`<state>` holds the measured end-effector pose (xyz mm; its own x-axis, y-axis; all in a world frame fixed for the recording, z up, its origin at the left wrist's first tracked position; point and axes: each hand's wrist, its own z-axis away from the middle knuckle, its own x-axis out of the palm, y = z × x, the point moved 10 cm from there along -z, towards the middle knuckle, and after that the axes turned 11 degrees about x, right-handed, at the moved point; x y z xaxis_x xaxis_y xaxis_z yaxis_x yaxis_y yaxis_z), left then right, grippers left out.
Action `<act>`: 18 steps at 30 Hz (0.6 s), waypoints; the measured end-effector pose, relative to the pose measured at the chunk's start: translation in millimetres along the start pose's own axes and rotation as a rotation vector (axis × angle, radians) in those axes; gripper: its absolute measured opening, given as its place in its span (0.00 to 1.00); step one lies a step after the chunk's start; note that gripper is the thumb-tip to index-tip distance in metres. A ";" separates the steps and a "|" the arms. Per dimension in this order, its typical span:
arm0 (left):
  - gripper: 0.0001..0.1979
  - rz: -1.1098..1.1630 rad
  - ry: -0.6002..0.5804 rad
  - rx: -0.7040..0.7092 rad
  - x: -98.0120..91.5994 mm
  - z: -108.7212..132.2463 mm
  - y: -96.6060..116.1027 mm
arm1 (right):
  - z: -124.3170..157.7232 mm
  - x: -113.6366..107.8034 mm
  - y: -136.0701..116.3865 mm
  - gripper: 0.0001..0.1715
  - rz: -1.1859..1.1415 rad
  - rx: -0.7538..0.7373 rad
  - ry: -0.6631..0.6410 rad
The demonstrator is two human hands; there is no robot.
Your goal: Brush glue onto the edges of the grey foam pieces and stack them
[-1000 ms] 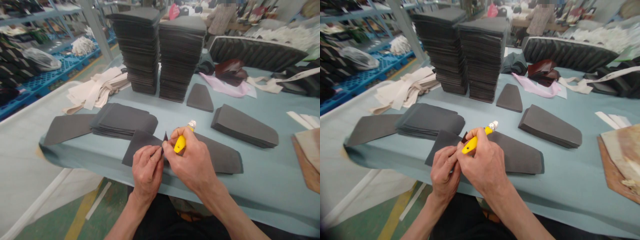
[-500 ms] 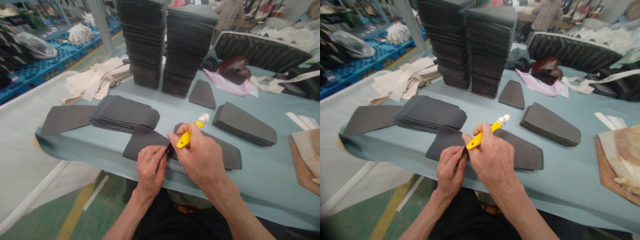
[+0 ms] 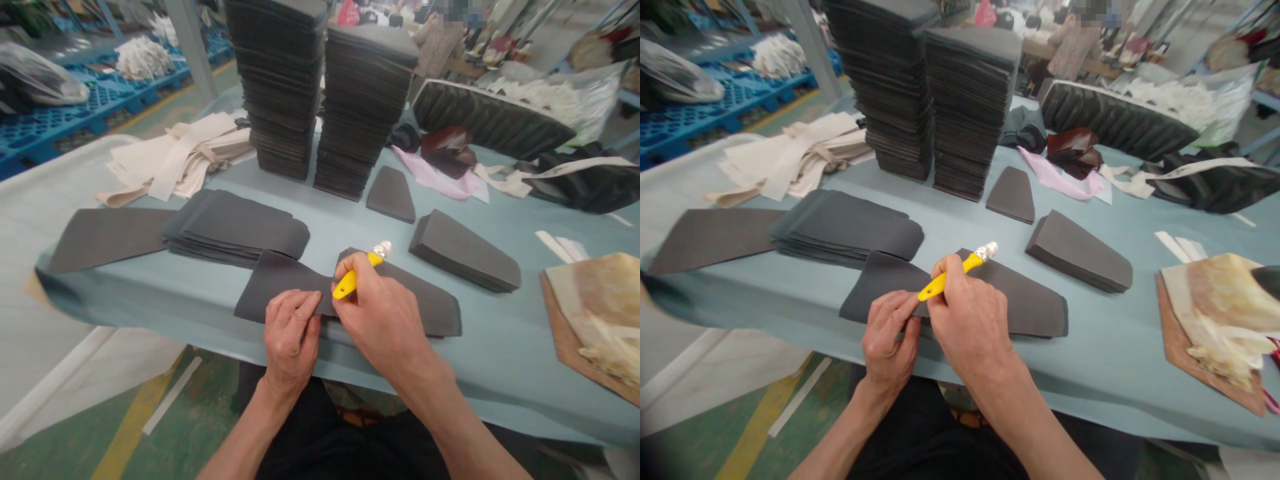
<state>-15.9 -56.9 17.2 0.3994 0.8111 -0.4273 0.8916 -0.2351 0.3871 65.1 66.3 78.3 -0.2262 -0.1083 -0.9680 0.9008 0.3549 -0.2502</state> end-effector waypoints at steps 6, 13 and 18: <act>0.21 -0.199 -0.059 -0.030 -41.9 5.7 -17.2 | 8.3 -7.7 -1.0 0.08 -0.064 -0.131 0.126; 0.22 -0.557 -0.302 -0.270 -64.8 -8.9 -96.4 | 22.1 -14.3 -1.7 0.06 -0.139 -0.258 0.281; 0.16 -0.560 -0.419 -0.289 -42.9 -20.2 -107.9 | 31.9 -13.9 -5.3 0.09 -0.206 -0.324 0.341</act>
<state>-133.5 -55.5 10.3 0.0028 0.4828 -0.8757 0.9166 0.3488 0.1952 75.3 36.3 93.7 -0.5436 0.0838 -0.8351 0.6761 0.6333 -0.3765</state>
